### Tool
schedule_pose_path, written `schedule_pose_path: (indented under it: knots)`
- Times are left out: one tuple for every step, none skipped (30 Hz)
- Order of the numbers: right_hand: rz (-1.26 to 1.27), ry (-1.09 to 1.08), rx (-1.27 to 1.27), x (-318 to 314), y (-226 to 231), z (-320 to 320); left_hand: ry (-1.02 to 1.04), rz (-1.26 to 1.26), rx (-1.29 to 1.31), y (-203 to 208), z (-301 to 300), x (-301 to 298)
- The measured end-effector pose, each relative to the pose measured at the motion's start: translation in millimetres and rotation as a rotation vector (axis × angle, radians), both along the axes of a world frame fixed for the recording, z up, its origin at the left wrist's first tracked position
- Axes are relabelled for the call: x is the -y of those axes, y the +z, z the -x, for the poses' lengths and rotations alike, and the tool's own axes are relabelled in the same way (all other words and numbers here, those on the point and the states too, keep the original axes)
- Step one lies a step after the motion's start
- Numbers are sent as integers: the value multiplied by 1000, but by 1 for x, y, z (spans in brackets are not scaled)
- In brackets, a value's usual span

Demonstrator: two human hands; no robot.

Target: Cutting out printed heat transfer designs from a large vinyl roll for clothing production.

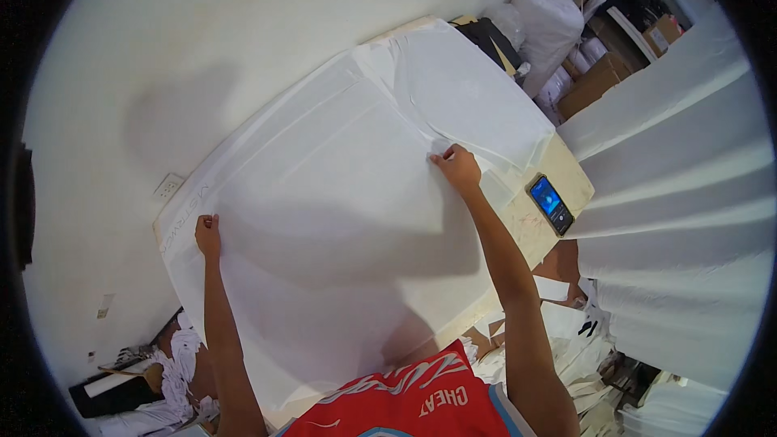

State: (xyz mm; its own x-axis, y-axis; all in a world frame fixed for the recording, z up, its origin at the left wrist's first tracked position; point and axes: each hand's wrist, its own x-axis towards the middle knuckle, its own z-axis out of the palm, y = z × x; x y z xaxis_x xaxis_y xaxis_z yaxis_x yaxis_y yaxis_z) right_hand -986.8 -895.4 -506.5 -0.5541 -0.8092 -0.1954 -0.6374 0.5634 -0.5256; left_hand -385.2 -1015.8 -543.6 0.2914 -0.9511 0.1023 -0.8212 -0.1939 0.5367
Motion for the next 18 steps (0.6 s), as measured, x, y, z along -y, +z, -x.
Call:
schedule_pose_path:
  knots:
    - [55,-15,23,-7,-1,-1,0,35,8,-1,-1,0]
    - [91,-45,45,-12,-1,-1,15,34,3,-2,-2,0]
    - [112,-36,54,-17,0,1,-5,72,24,-3,-3,-1]
    - [167,-7,96,-24,2,3,5,89,26,-4,-4,-1]
    - [150,-27,147,-36,2,3,7,76,14,-6,-4,-1]
    - [160,84,253,-43,4,7,-22,77,41,-7,-6,-1]
    - [51,97,353,-46,7,18,-22,108,31,-9,-8,1]
    - [-71,105,428,-50,9,27,4,109,6,-12,-10,4]
    - [-48,108,458,-54,9,32,-1,161,-17,-15,-15,8]
    - [-148,175,494,-56,9,38,-43,176,-7,-21,-19,13]
    - [-203,279,562,-58,8,42,-32,181,1,-27,-27,18]
    - [-280,326,474,-59,7,47,-9,182,-1,-34,-36,21]
    - [-282,393,335,-65,6,48,-3,183,11,-44,-44,27]
    - [-267,482,206,-66,5,49,2,146,-51,-55,-51,34]
    - [-397,505,145,-71,7,51,53,93,-122,-62,-62,37]
    - [-335,518,57,-76,6,46,-60,194,-232,-71,-66,45]
    - [-273,504,101,-80,6,43,-123,210,103,-77,-69,46]
    - [-147,531,-27,-87,5,38,-180,256,521,-78,-72,53]
